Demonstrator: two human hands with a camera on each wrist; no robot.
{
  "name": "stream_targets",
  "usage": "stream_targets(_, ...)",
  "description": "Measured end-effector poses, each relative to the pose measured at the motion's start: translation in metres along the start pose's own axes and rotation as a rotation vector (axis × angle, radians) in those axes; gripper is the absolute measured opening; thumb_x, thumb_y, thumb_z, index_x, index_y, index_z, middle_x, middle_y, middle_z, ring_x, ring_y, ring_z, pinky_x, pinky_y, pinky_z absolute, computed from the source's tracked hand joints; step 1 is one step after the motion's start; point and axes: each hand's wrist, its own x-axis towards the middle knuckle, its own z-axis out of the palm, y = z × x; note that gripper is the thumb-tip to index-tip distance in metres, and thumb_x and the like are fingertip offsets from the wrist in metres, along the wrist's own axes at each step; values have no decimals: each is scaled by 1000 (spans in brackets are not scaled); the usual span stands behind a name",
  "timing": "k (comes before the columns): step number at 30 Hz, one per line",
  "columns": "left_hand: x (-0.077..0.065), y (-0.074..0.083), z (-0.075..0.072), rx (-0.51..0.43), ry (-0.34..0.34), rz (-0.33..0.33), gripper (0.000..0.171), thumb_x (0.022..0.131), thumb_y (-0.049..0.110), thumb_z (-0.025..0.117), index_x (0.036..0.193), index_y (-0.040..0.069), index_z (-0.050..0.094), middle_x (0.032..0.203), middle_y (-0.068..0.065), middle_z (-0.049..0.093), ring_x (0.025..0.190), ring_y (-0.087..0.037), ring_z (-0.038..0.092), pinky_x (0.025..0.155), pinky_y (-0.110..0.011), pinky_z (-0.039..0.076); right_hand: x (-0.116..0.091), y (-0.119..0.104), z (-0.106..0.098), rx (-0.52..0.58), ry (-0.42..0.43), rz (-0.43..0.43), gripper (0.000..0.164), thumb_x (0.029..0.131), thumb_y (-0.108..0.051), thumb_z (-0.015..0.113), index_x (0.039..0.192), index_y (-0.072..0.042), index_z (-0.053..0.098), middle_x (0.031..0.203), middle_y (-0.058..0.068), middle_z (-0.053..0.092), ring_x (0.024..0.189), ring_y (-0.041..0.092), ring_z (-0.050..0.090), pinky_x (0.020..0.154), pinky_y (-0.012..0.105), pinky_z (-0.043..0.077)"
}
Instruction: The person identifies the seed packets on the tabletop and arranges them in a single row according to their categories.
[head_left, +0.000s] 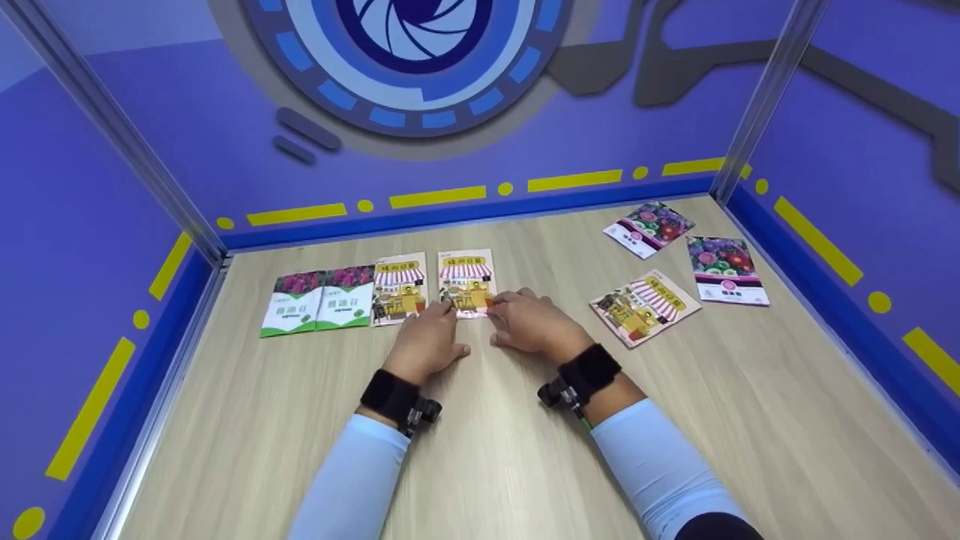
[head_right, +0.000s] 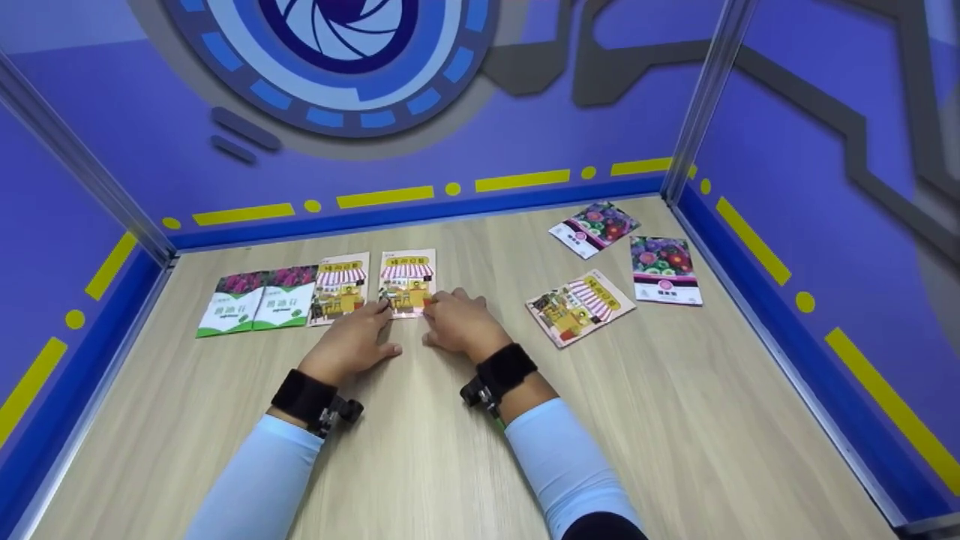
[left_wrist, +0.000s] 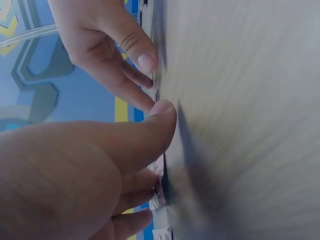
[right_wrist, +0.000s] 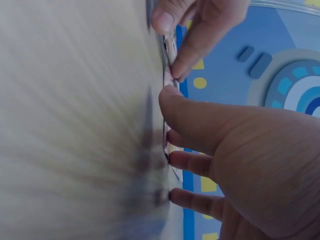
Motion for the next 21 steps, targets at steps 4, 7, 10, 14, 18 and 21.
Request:
stream_targets(4,0,1,1,-4,4,26,79,99,46,82,160,1,56,172,-17,50,158,-38,51,127,-63,44,0,-3,4,4,-5,28,64,105,-49,74,160,-19,61,171,7,52,159,37,46,123,78,39)
stream_targets(7,1,1,3,-5,-30,19,80,101,47,79,162,2,54,174,-16,47,161,-37,47,130,-63,41,-1,-4,6,-3,-4,32,67,105,-52,73,162,-20,58,173,6,50,160,38,45,123,82,37)
stream_targets(10,1,-1,4,-12,-64,-2,79,103,48,76,163,1,52,177,-15,43,164,-36,42,132,-65,36,-1,-5,8,-11,-6,27,70,105,-53,72,165,-20,55,175,5,47,160,39,45,122,84,36)
stream_targets(14,0,-4,3,-10,-92,-30,80,105,51,73,164,3,51,179,-13,39,167,-36,37,135,-66,32,0,-8,8,-2,-22,24,72,106,-54,70,167,-22,51,178,2,43,161,40,42,122,86,32)
stream_targets(18,1,-7,0,-1,-104,-45,82,105,53,72,166,4,49,181,-12,36,169,-35,34,136,-65,30,2,-10,7,8,-24,32,72,106,-54,71,168,-23,50,180,-1,41,162,40,40,122,89,29)
stream_targets(21,1,-9,1,-2,-104,-39,82,105,53,72,166,4,48,181,-13,36,169,-35,34,136,-66,30,1,-10,7,2,-25,41,72,105,-54,71,168,-25,50,180,-3,40,163,40,40,122,88,29)
